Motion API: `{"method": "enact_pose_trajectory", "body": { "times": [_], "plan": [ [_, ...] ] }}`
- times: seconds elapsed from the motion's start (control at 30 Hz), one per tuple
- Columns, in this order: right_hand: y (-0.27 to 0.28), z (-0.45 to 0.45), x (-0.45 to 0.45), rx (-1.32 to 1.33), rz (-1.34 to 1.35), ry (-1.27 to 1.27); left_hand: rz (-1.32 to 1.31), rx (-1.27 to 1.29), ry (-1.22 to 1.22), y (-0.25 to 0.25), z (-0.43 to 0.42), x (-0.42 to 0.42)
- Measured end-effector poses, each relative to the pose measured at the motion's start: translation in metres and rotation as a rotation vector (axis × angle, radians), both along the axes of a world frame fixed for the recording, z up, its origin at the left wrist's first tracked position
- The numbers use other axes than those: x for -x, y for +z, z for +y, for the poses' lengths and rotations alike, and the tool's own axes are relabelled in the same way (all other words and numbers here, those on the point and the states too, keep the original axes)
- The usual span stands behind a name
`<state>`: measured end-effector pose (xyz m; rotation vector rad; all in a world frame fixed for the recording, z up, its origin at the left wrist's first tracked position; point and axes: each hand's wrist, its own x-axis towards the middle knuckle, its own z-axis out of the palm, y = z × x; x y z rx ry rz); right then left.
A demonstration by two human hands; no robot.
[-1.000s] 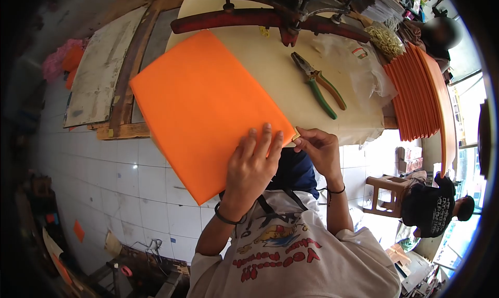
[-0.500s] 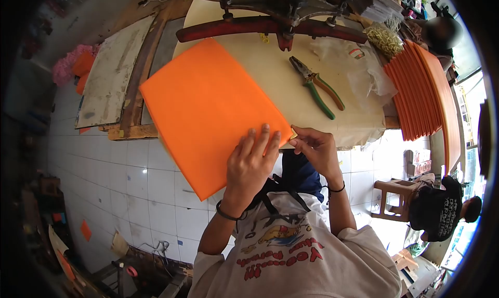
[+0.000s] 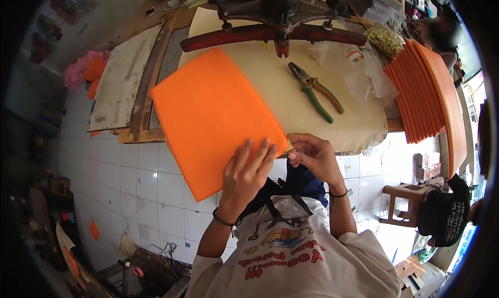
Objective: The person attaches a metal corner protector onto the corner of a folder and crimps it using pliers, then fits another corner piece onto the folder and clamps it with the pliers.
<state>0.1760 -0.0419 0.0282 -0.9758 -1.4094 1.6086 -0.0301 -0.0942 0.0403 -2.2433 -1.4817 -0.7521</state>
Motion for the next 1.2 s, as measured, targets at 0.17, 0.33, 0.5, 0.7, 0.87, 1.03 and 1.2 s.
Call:
{"method": "enact_pose_trajectory", "body": {
  "times": [0.17,0.33,0.5,0.7,0.87,1.03,1.2],
  "plan": [
    [0.015,-0.011,0.005,0.179,0.041,0.062,-0.077,0.023,-0.004,0.0,-0.026,0.01],
    [0.021,-0.015,0.016,0.205,0.064,0.015,-0.356,-0.096,0.027,0.0,-0.077,0.001],
    [0.039,-0.017,0.02,0.184,0.089,0.002,-1.668,0.709,-0.136,-0.012,-0.077,-0.023],
    [0.039,-0.011,0.017,0.074,-0.012,0.017,-2.199,0.945,-0.254,-0.002,-0.042,-0.036],
    [0.049,-0.007,0.011,-0.104,-0.229,0.051,-2.157,1.019,-0.305,-0.014,-0.033,-0.035],
    [0.051,0.039,-0.017,-0.781,-0.766,-0.301,-2.039,1.146,-0.204,-0.019,-0.05,-0.014],
    [0.033,0.07,-0.02,-0.959,-1.081,-0.297,-1.911,1.195,-0.2,-0.022,-0.066,0.027]
  ]
}}
